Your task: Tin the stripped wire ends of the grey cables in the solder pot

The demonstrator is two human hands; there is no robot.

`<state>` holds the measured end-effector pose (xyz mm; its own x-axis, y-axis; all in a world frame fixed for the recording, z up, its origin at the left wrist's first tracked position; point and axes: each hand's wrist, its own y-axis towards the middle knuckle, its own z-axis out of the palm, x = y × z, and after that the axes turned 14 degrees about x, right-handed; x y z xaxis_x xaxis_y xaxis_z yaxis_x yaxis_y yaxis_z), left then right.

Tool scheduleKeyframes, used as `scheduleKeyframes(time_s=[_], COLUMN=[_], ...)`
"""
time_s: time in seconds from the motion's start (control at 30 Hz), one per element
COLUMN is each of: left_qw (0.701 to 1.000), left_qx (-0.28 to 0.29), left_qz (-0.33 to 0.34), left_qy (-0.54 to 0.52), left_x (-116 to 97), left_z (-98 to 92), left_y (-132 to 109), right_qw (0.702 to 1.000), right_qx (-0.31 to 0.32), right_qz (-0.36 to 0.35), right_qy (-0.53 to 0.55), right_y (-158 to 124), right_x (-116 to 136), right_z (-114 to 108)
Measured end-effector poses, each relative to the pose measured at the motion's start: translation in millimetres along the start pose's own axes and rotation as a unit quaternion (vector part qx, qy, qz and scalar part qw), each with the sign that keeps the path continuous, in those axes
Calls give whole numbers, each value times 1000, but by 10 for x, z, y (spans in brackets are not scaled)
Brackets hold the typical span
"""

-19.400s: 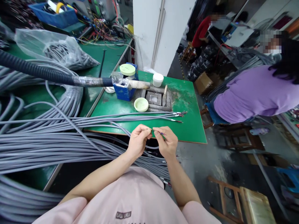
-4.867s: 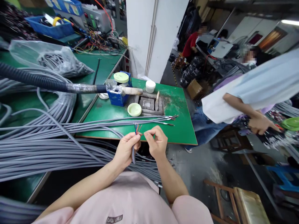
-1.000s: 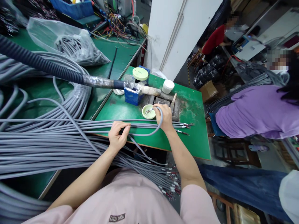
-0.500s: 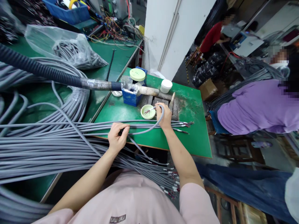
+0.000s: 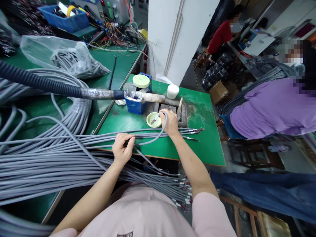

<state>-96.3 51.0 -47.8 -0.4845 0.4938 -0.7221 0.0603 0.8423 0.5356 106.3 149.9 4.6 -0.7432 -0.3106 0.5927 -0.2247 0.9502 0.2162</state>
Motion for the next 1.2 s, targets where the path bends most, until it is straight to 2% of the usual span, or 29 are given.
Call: scheduleKeyframes(time_s=[0.83, 1.2], left_qw=[1000, 1000], left_qx=[14, 15], left_qz=[8, 6], left_qy=[8, 11], left_x=[-8, -10], left_z=[-3, -3], left_y=[14, 9], right_qw=[1000, 999], right_qx=[-11, -25], right_qz=[-21, -22], right_qy=[-17, 43], right_y=[14, -38], right_x=[-6, -61], right_z=[4, 49])
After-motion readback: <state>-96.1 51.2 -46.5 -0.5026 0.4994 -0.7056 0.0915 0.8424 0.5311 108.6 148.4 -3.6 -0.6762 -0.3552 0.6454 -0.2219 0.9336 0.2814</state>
